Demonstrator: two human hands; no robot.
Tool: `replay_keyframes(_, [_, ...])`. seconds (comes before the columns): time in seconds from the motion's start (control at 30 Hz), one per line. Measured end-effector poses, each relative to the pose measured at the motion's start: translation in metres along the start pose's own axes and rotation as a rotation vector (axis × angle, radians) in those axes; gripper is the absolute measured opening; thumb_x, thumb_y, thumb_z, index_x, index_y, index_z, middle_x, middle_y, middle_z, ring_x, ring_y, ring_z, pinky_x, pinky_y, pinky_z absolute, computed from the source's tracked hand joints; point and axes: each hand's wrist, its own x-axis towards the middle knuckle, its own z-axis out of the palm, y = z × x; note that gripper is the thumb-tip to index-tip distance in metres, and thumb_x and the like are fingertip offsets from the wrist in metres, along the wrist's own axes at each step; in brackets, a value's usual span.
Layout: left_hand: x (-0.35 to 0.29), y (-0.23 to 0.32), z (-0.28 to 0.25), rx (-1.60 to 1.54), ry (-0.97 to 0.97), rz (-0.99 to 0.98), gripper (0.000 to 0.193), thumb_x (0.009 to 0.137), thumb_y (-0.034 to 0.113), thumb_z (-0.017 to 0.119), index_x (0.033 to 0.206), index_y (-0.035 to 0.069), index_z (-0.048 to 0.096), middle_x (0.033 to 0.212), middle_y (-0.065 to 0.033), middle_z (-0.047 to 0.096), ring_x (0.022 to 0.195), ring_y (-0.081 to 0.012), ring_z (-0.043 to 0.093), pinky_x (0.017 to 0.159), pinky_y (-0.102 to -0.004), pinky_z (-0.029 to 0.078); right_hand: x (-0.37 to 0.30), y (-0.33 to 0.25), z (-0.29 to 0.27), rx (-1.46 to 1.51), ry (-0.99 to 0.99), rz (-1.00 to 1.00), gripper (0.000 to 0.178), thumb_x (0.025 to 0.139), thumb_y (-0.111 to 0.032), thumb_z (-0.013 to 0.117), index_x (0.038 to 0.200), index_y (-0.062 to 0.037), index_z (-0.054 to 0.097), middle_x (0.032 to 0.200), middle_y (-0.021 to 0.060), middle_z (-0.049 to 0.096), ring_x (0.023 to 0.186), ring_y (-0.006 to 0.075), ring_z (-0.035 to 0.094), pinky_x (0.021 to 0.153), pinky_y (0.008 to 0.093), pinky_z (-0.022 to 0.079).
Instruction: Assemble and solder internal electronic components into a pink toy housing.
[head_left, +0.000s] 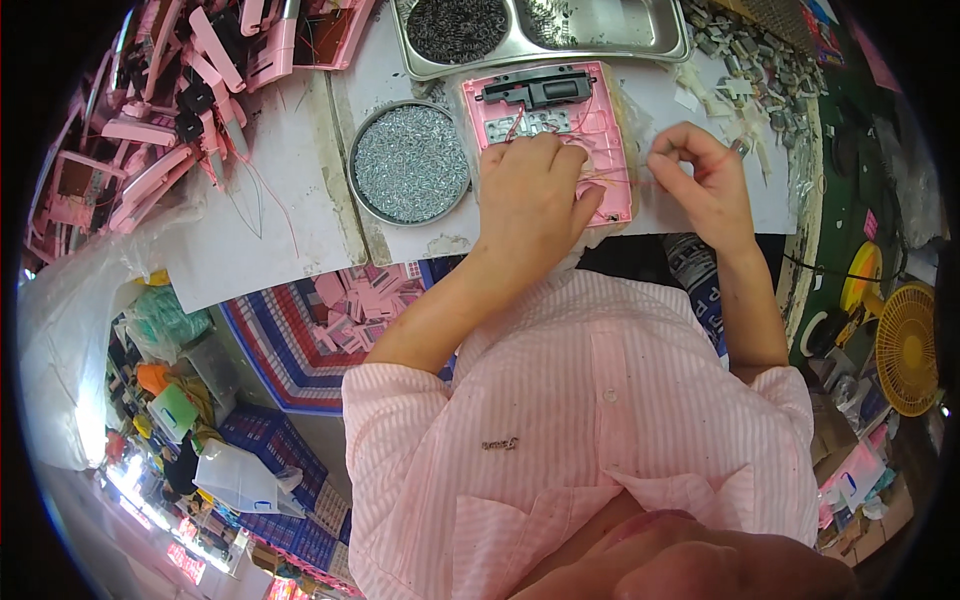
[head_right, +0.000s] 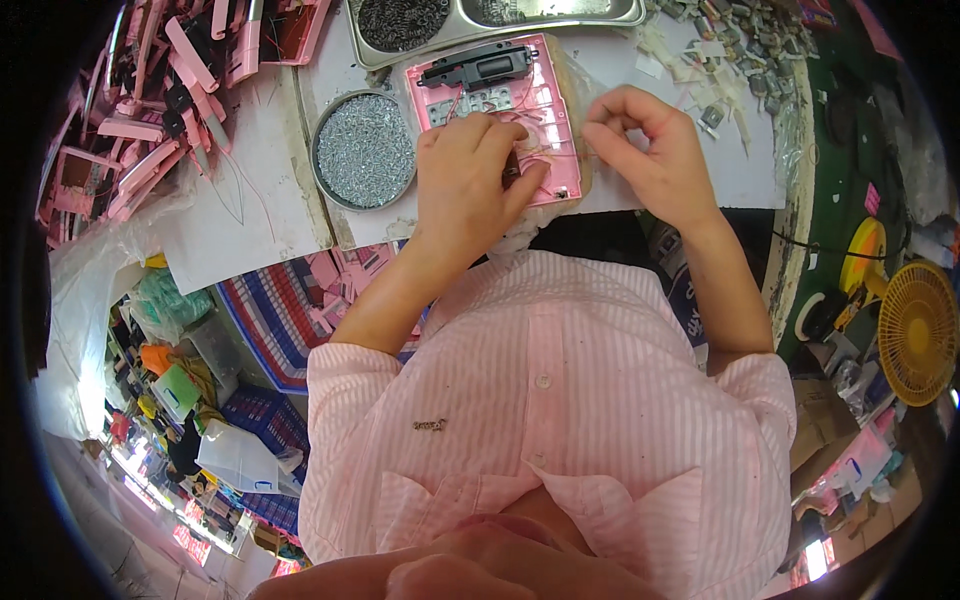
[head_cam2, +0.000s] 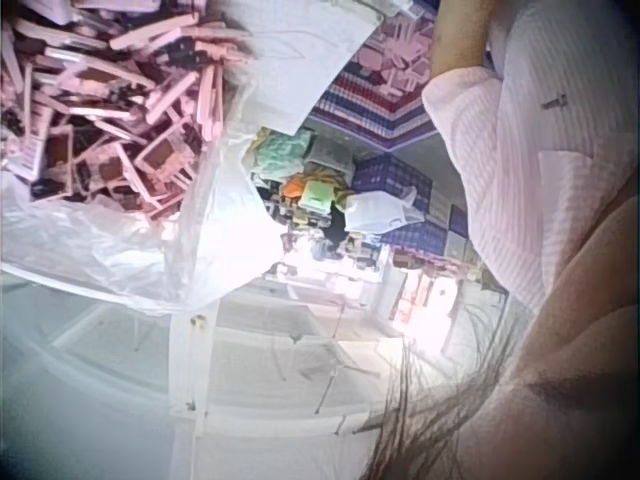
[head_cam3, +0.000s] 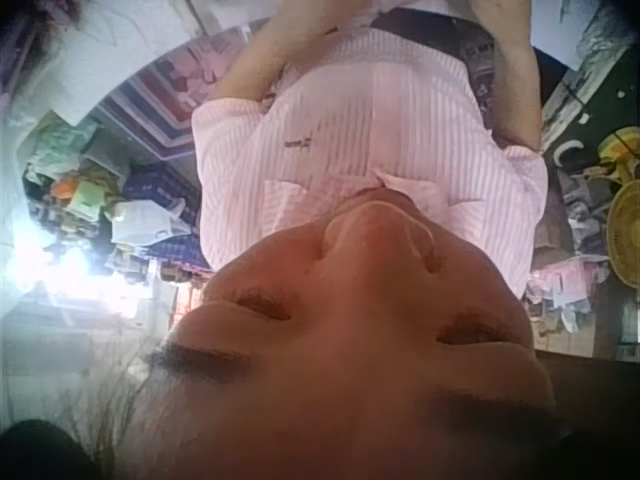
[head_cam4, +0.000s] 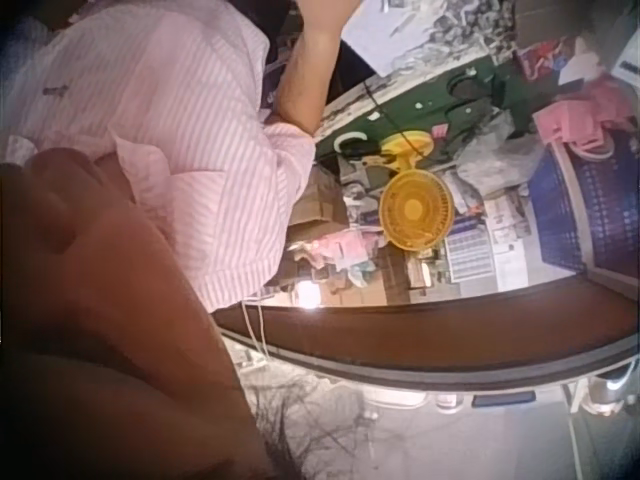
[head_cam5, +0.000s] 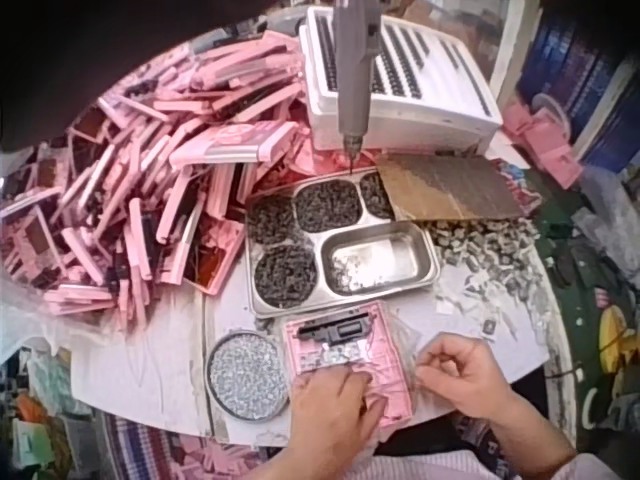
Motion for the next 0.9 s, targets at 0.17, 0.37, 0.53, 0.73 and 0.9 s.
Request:
replay_keyframes(0.17, [-0.004, -0.017, 0.010, -0.065, -0.100, 0.025, 0.025, 0.077, 0.018, 0.079, 0.099, 0.012, 0.069, 0.090, -0.0041, 0.065, 0.087, -0.0242, 0.063, 0.080, -0.0410, 0.042, -0.028, 0.006, -0.017, 0.035, 0.123, 0.070, 0.009, 0.090, -0.003, 0.071, 0.096, 0.0002, 0.066, 0.085, -0.0006, 0.064, 0.078, 0.0064, 0.057, 0.068, 0.0229, 0.045])
replay_keyframes(0.37, [-0.014, 0.005, -0.015, -0.220, -0.195, 0.112, 0.024, 0.077, 0.014, 0.077, 0.100, 0.011, 0.072, 0.092, -0.0029, 0.064, 0.082, -0.0219, 0.062, 0.079, -0.0384, 0.044, -0.052, -0.013, -0.014, -0.325, -0.296, -0.419, 0.013, 0.074, -0.005, 0.080, 0.081, -0.0077, 0.069, 0.082, 0.0053, 0.064, 0.075, 0.0226, 0.060, 0.068, 0.0338, 0.047])
replay_keyframes(0.53, [-0.050, 0.011, -0.010, -0.219, -0.210, 0.264, 0.033, 0.071, 0.015, 0.079, 0.103, 0.012, 0.073, 0.101, -0.0029, 0.065, 0.092, -0.0223, 0.061, 0.082, -0.0404, 0.045, -0.037, -0.032, 0.015, -0.396, -0.456, -0.499, 0.040, 0.076, -0.023, 0.083, 0.109, -0.0073, 0.068, 0.106, 0.0068, 0.068, 0.094, 0.0300, 0.059, 0.086, 0.0405, 0.048])
replay_keyframes(0.73, [-0.055, 0.016, -0.025, -0.079, -0.065, 0.033, 0.035, 0.071, 0.012, 0.080, 0.106, 0.015, 0.074, 0.115, -0.0048, 0.067, 0.104, -0.0269, 0.062, 0.090, -0.0426, 0.044, -0.038, -0.007, 0.034, -0.680, -0.284, -0.416, 0.068, 0.075, -0.035, 0.083, 0.132, -0.0046, 0.060, 0.125, 0.0104, 0.064, 0.108, 0.0325, 0.053, 0.095, 0.0422, 0.046])
replay_keyframes(0.9, [-0.069, 0.005, -0.015, -0.106, -0.063, 0.121, 0.029, 0.073, 0.015, 0.079, 0.101, 0.016, 0.073, 0.116, -0.0025, 0.067, 0.107, -0.0230, 0.061, 0.094, -0.0450, 0.043, -0.037, -0.002, 0.038, -0.799, -0.291, -0.489, 0.060, 0.075, -0.034, 0.081, 0.127, -0.0076, 0.064, 0.119, 0.0092, 0.062, 0.106, 0.0327, 0.053, 0.095, 0.0415, 0.046])
